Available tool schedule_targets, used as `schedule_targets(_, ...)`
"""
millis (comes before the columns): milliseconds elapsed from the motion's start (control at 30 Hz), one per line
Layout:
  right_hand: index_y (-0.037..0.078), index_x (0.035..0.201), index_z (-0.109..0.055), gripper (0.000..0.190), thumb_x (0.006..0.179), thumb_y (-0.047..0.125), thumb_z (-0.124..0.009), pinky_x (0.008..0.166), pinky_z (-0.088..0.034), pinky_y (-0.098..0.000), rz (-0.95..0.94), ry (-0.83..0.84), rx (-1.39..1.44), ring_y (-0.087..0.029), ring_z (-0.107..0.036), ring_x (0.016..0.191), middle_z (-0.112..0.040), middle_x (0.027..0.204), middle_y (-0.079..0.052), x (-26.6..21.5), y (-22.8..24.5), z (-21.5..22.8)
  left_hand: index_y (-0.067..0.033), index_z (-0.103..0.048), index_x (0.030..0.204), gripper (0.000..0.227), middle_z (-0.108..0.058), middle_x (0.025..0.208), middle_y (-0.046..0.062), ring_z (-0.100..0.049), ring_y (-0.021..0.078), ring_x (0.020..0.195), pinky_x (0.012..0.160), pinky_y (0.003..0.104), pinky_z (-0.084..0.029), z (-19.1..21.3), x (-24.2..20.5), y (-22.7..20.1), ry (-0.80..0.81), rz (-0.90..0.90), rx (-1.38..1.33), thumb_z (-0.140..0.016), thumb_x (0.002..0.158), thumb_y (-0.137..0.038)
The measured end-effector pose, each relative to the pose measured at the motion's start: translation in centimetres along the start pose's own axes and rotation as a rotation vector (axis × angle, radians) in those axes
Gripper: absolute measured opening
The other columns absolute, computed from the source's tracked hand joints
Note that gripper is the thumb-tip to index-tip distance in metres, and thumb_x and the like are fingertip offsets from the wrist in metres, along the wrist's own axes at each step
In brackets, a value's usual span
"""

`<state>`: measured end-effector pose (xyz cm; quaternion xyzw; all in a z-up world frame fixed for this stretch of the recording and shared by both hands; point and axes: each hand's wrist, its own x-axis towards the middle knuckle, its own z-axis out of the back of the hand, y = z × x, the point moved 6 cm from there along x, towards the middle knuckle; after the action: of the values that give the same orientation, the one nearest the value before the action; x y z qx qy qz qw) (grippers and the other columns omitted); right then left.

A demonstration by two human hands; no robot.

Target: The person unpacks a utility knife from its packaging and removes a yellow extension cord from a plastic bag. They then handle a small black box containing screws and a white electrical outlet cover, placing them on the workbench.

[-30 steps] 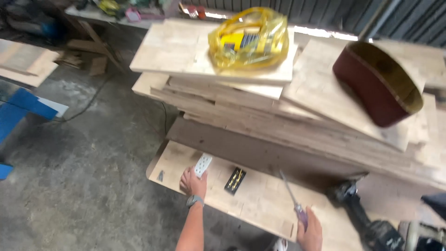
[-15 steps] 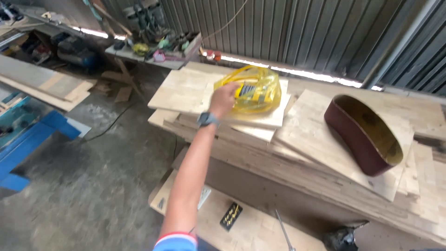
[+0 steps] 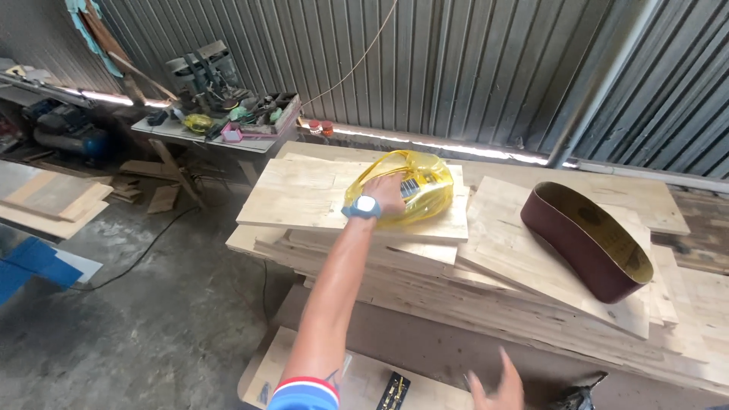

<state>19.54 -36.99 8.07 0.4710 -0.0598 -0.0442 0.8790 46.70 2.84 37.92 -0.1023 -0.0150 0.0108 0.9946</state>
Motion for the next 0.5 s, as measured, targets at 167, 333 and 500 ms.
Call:
schedule_targets(167, -0.003, 0.158, -0.022, 0.088, 0.088, 0.013, -0.072, 0.114, -0.043, -0.0597, 0.197, 0.092, 0.218, -0.047, -0.046, 0.139, -0.040, 0.153, -0.031, 4.7, 32.1, 2.4, -0.0173, -0.066, 0.115, 0.051, -0.075, 0.111, 0.008, -0.070, 0.0327, 0.114, 0.098, 0.048, -0.055, 1.6, -4.8, -1.5, -0.017, -0.083, 0.027, -0.066, 0.067, -0.034)
schedule_targets(333, 0.013, 0.160, -0.038, 0.088, 0.088, 0.057, -0.067, 0.120, -0.032, -0.0592, 0.216, -0.022, -0.042, -0.052, -0.043, 0.141, -0.042, 0.150, -0.032, 16.1, 39.9, 0.3, -0.0116, -0.063, 0.113, 0.038, -0.073, 0.103, 0.014, -0.072, 0.0384, 0.104, 0.090, 0.051, -0.057, 3.6, -9.7, -3.4, -0.116, -0.304, 0.045, -0.065, 0.075, -0.019)
schedule_targets(500, 0.035, 0.121, -0.070, 0.032, 0.092, 0.046, -0.061, 0.094, -0.052, -0.0498, 0.235, -0.013, -0.335, -0.036, -0.067, 0.113, -0.067, 0.114, -0.007, 28.8, 30.4, -7.2, -0.0161, -0.064, 0.120, 0.052, -0.070, 0.109, 0.011, -0.068, 0.0354, 0.111, 0.093, 0.049, -0.054, -0.1, -7.5, 0.2, -0.121, -0.217, 0.063, -0.068, 0.073, -0.038)
